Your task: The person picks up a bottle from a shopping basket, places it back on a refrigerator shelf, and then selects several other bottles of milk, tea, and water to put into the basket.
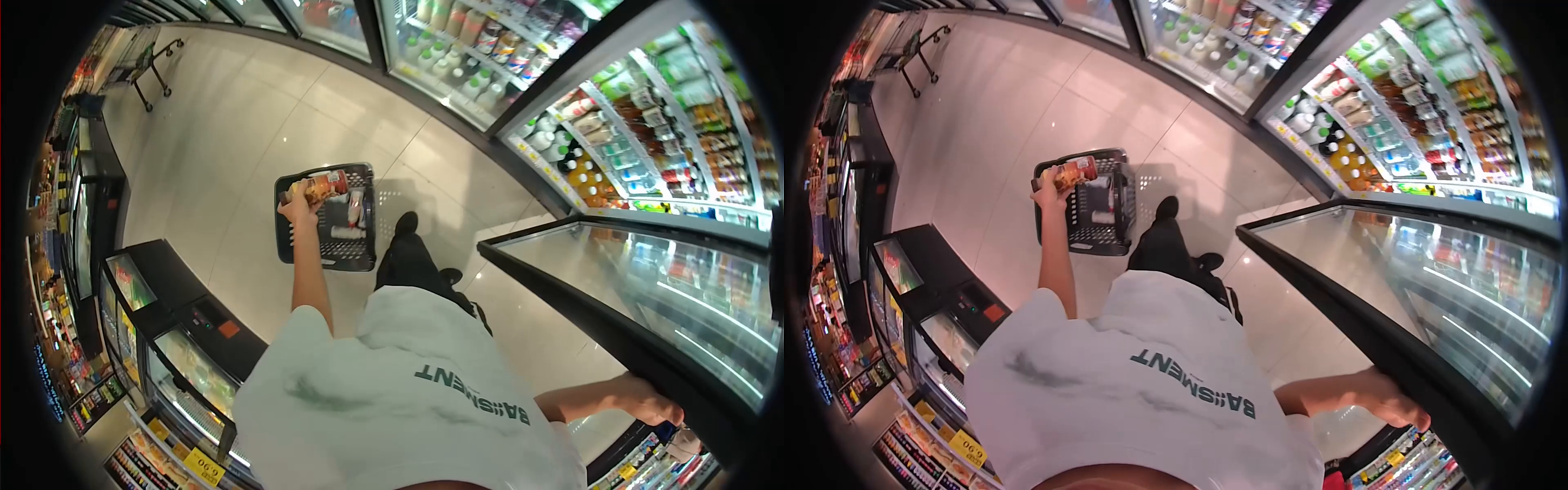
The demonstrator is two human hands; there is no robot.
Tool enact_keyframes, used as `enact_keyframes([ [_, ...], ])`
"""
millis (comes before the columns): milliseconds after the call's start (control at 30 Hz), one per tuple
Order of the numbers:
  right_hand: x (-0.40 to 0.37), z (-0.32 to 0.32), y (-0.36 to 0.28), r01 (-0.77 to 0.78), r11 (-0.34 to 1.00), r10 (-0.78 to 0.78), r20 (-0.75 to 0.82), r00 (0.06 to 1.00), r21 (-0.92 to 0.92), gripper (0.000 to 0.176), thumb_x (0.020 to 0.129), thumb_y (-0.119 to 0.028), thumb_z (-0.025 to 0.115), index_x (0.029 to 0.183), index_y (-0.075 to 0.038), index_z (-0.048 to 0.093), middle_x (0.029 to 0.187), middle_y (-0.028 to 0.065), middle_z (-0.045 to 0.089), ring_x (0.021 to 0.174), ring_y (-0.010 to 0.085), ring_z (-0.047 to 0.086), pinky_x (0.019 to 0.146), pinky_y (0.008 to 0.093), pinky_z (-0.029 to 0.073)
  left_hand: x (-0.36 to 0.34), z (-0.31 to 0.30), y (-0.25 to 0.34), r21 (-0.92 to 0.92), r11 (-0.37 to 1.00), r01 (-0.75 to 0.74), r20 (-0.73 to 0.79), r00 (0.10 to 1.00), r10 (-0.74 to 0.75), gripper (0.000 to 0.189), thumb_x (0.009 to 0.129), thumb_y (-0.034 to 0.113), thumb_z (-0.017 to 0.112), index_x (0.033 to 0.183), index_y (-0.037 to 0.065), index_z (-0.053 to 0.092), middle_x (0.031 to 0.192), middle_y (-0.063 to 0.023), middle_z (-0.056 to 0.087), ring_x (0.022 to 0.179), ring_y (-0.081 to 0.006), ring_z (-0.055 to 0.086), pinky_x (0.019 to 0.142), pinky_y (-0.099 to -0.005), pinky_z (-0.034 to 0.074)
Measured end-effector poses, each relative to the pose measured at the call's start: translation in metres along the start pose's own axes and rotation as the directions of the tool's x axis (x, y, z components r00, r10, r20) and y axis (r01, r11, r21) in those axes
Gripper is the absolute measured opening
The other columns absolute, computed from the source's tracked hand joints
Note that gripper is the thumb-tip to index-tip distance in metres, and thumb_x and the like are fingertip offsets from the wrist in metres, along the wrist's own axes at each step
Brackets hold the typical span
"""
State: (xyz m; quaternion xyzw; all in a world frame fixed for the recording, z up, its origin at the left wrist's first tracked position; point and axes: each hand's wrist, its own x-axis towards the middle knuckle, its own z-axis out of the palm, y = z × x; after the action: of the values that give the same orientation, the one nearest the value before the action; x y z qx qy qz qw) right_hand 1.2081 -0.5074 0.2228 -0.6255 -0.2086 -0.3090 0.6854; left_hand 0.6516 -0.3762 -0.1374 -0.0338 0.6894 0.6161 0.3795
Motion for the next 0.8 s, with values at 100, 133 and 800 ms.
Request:
enact_keyframes([
  [100,-0.013,0.036,-0.014,0.116,0.993,-0.115,-0.021,0.993,0.035,0.07,0.082,-0.065,0.046,0.084,0.004,0.059,0.087,0.016,0.059,0.077,0.022,0.06,0.069,0.0384,0.055,0.028,0.0,-0.023,0.044,0.998,-0.04,-0.226,0.973,0.049,0.08,0.062,0.006,0.079,0.122,0.004,0.026,0.11,-0.0193,0.048,0.093,-0.0333,0.058,0.064,-0.0484,0.057],
  [133,-0.021,0.046,-0.021,0.126,0.992,-0.126,0.005,0.992,0.024,0.07,0.082,-0.065,0.046,0.084,0.004,0.059,0.087,0.016,0.059,0.077,0.022,0.06,0.069,0.0384,0.055,0.037,-0.003,-0.034,0.107,0.994,0.012,-0.285,0.958,0.02,0.083,0.06,0.006,0.079,0.123,0.005,0.024,0.11,-0.0187,0.048,0.094,-0.0332,0.057,0.065,-0.0487,0.057],
  [800,-0.089,0.15,-0.075,0.079,0.946,-0.033,0.15,0.988,-0.315,0.061,0.089,-0.063,0.034,0.075,-0.004,0.044,0.066,0.0017,0.046,0.048,0.0081,0.037,0.038,0.0217,0.027,0.191,0.003,-0.271,0.779,0.526,0.34,-0.234,0.937,-0.259,0.025,0.081,0.018,0.06,0.083,-0.006,0.063,0.081,-0.0147,0.065,0.069,-0.0245,0.064,0.057,-0.0341,0.052],
])
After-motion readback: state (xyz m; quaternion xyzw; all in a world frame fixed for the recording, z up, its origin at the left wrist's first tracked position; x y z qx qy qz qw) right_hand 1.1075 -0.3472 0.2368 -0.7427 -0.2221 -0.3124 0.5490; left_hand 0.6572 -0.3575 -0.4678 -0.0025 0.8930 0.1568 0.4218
